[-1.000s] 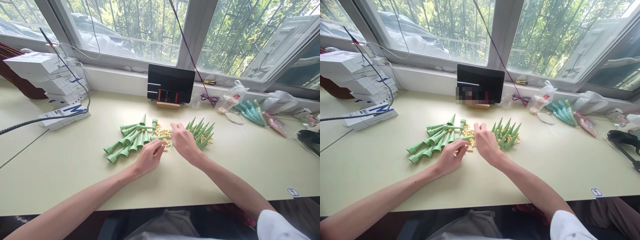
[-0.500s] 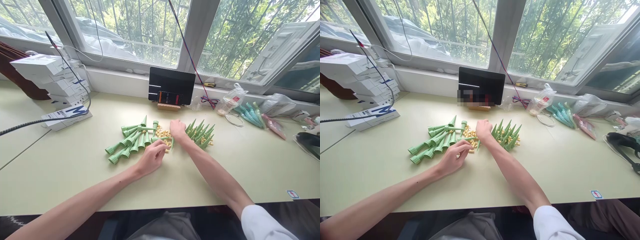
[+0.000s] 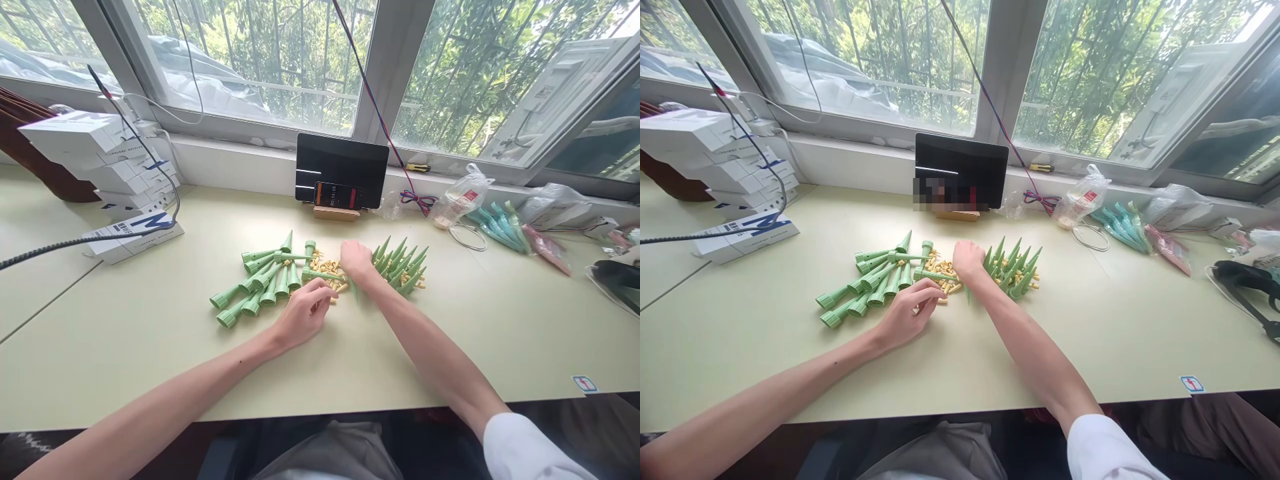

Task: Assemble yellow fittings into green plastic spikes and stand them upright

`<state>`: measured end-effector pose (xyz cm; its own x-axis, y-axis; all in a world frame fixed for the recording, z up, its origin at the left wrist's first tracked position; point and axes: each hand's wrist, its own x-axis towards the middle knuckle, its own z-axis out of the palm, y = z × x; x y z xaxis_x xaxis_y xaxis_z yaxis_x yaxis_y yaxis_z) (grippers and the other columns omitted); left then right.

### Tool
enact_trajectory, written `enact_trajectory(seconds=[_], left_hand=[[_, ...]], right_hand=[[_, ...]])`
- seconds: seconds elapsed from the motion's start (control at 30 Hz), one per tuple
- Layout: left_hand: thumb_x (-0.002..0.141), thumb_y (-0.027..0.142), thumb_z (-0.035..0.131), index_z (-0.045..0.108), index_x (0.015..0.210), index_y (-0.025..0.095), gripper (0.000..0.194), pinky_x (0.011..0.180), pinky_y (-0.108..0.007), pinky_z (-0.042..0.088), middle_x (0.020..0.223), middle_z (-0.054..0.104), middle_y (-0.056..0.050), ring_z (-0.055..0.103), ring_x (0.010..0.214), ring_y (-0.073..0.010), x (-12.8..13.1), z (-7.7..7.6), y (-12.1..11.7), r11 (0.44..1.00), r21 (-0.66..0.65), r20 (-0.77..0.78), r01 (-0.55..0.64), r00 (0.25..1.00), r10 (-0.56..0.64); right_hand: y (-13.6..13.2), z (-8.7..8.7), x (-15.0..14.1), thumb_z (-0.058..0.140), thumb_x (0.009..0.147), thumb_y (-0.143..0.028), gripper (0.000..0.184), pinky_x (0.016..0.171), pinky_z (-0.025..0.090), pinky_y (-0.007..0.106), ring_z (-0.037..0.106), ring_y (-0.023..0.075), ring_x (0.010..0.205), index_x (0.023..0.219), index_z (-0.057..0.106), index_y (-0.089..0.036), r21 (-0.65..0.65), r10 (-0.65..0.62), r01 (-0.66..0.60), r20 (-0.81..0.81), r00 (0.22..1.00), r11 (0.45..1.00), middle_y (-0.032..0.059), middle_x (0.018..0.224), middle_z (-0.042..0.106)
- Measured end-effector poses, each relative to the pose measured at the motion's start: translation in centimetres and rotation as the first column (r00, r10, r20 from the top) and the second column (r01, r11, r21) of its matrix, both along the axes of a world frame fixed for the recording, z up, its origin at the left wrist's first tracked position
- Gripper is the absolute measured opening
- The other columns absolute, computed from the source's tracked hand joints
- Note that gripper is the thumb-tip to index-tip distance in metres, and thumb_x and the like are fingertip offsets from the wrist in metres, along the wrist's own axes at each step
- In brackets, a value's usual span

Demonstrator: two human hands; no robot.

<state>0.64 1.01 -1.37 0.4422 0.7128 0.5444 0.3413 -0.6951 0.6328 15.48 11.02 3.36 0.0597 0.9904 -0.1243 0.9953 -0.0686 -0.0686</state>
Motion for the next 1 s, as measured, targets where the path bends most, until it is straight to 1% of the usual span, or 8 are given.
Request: enact_trajectory(seconds=[0.13,0.37,0.47,0.53,0.63,0.77,0.87,1.0], left_hand=[[0.094,0.01,0.045,0.067,0.092,0.018,0.024,0.054,-0.022,0.046,0.088,0.064,-0.005,0.056,0.064,-0.0097,0.0,0.0,0.0,1.0,0.007,0.006,0.002,1.0,-0.002],[0.096,0.015,0.046,0.066,0.094,0.017,0.02,0.055,-0.022,0.048,0.089,0.064,-0.006,0.058,0.067,-0.0108,0.0,-0.2,0.1,1.0,-0.031,0.045,-0.006,0.999,0.007],[0.097,0.023,0.05,0.061,0.098,0.017,0.013,0.055,-0.022,0.051,0.09,0.063,-0.005,0.06,0.065,-0.0106,0.1,0.0,0.0,0.985,-0.157,0.117,-0.064,0.99,0.083],[0.096,0.029,0.053,0.056,0.104,0.018,0.014,0.053,-0.022,0.053,0.091,0.062,-0.004,0.061,0.063,-0.0102,0.1,0.3,0.0,0.958,-0.275,0.184,-0.082,0.974,0.136],[0.093,0.035,0.058,0.049,0.114,0.02,0.028,0.051,-0.021,0.053,0.091,0.059,-0.002,0.063,0.062,-0.0103,0.1,0.8,-0.1,0.927,-0.371,0.244,-0.047,0.959,0.146],[0.091,0.038,0.061,0.052,0.122,0.02,0.036,0.054,-0.021,0.054,0.091,0.056,-0.002,0.061,0.061,-0.0087,0.0,1.3,-0.2,0.927,-0.376,0.229,-0.008,0.968,0.101],[0.091,0.038,0.061,0.056,0.125,0.021,0.039,0.055,-0.022,0.054,0.09,0.054,-0.002,0.058,0.061,-0.0084,0.0,1.3,-0.3,0.935,-0.354,0.205,-0.028,0.973,0.106],[0.089,0.04,0.063,0.057,0.129,0.022,0.044,0.054,-0.022,0.054,0.088,0.051,-0.002,0.055,0.064,-0.0101,0.0,1.0,-0.2,0.943,-0.328,0.146,-0.058,0.983,0.112]], right_hand=[[-0.5,-0.5,-0.1,0.056,0.087,0.0,0.029,0.075,0.054,0.029,0.072,0.0252,0.098,0.115,0.061,-0.006,0.028,-0.006,0.006,-0.014,1.0,1.0,0.0212,0.1,0.071],[-1.6,-0.4,0.0,0.049,0.089,0.003,0.025,0.068,0.05,0.026,0.072,0.0236,0.089,0.111,0.053,-0.009,0.077,0.022,-0.018,-0.047,0.999,0.997,0.0161,0.093,0.069],[-2.5,0.4,0.2,0.044,0.09,0.002,0.025,0.064,0.046,0.026,0.07,0.0222,0.081,0.11,0.05,-0.012,0.125,0.047,-0.037,-0.075,0.996,0.991,0.0128,0.088,0.068],[-3.2,0.6,0.3,0.04,0.094,-0.006,0.017,0.06,0.042,0.026,0.066,0.0206,0.072,0.106,0.049,-0.014,0.21,0.123,-0.081,-0.195,0.973,0.974,0.0091,0.081,0.066],[-4.1,0.2,0.4,0.036,0.1,-0.022,0.014,0.06,0.041,0.026,0.06,0.017,0.065,0.098,0.049,-0.019,0.323,0.262,-0.11,-0.478,0.839,0.94,0.003,0.073,0.063],[-4.8,-1.5,0.3,0.041,0.097,-0.036,0.017,0.062,0.045,0.024,0.061,0.0149,0.066,0.092,0.048,-0.021,0.318,0.293,-0.05,-0.786,0.545,0.947,-0.0005,0.072,0.063],[-5.2,-2.6,0.2,0.044,0.094,-0.043,0.022,0.06,0.046,0.025,0.063,0.0156,0.066,0.092,0.047,-0.021,0.26,0.226,0.035,-0.89,0.396,0.965,-0.0009,0.073,0.064],[-5.8,-3.2,0.1,0.046,0.094,-0.045,0.024,0.066,0.05,0.027,0.067,0.0174,0.077,0.093,0.048,-0.021,0.262,0.23,0.073,-0.928,0.293,0.962,0.0006,0.077,0.064]])
